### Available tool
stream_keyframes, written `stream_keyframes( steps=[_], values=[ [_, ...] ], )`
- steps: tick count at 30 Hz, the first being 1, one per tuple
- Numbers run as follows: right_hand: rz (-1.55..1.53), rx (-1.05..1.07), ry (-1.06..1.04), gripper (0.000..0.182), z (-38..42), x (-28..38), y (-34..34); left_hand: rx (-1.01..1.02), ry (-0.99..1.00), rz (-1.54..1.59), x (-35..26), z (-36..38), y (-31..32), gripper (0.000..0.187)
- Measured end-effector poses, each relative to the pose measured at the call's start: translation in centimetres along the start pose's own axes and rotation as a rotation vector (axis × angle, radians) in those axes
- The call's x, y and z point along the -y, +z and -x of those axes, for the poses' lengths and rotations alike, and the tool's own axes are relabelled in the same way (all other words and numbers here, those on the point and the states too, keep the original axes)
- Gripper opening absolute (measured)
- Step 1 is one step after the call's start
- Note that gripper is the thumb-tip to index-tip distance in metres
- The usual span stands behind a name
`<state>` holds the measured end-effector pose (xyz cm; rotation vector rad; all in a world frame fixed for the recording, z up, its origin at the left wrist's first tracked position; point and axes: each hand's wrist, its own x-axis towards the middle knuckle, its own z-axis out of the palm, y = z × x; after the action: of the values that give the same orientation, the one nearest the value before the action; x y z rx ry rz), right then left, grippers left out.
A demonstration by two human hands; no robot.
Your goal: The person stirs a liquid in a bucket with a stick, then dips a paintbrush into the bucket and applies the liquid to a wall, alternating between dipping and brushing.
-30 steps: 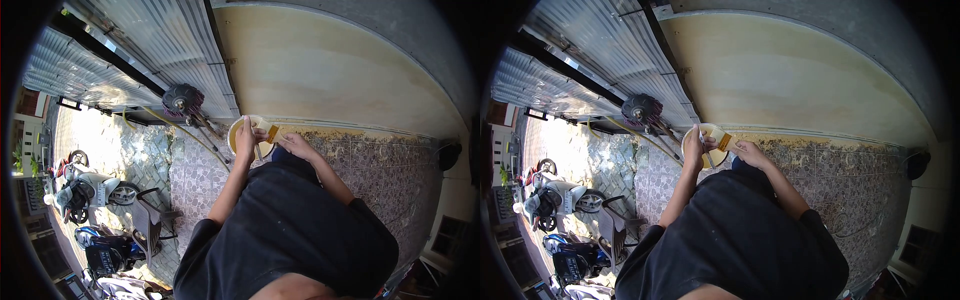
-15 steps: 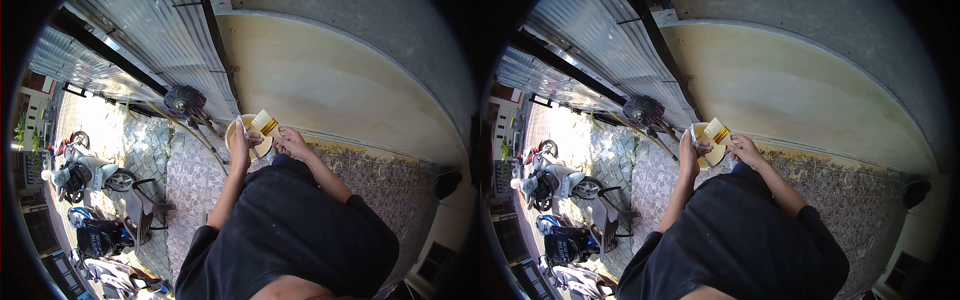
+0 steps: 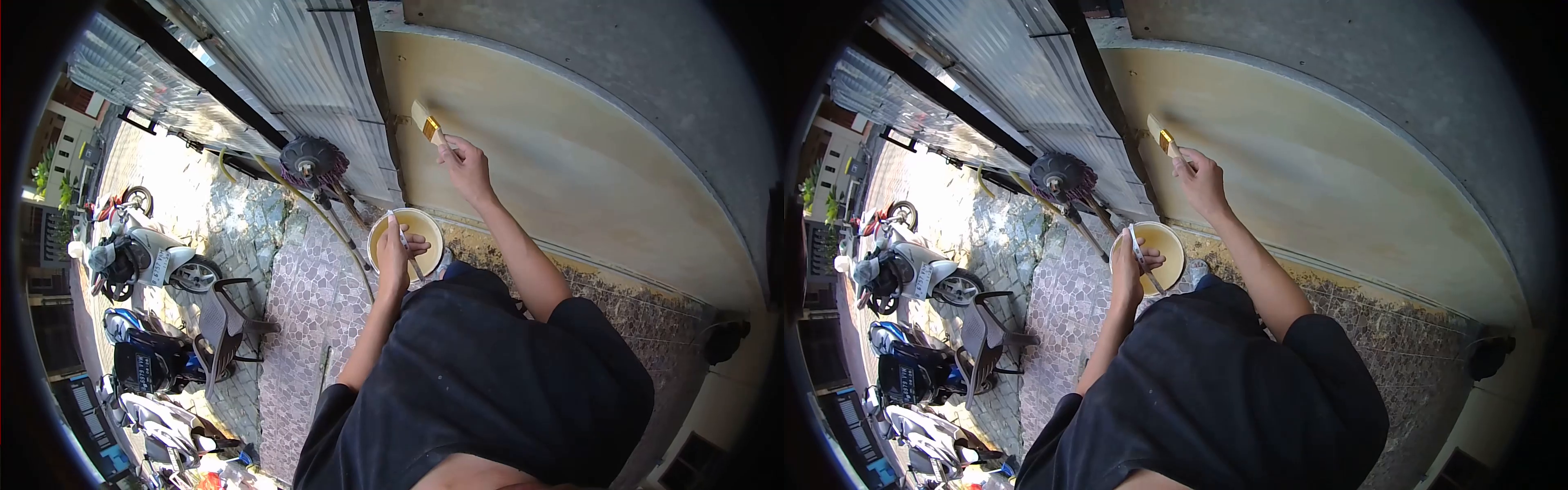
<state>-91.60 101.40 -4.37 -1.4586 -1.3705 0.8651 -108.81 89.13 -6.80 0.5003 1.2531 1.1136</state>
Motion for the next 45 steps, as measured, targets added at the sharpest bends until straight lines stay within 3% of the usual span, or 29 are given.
stream_keyframes(
  steps=[19, 24, 31, 36, 39, 45],
  values=[
    [0.119, 0.025, -0.014, 0.027, -4.9, 0.0, 1.8, 0.0, -0.015, -0.015, 0.4, 0.6, -0.4, 0.064],
    [0.168, -0.159, 0.018, 0.028, -2.2, -0.6, -0.8, 0.007, -0.026, -0.015, 0.3, 0.5, -0.6, 0.065],
    [0.129, -0.053, 0.079, 0.03, -0.6, 0.2, 0.2, 0.008, -0.046, -0.006, 0.6, 0.5, -0.9, 0.065],
    [0.139, 0.02, -0.074, 0.029, -3.8, -0.2, 2.8, 0.0, -0.06, -0.014, -0.1, 1.0, -0.7, 0.063],
    [0.185, 0.04, -0.045, 0.029, -5.2, -0.6, 3.3, 0.003, -0.036, -0.005, 0.4, 0.8, -1.1, 0.062],
    [0.254, -0.082, -0.048, 0.029, -4.3, -1.8, 1.0, 0.006, -0.04, -0.004, 0.7, 0.5, -1.5, 0.062]
  ],
)
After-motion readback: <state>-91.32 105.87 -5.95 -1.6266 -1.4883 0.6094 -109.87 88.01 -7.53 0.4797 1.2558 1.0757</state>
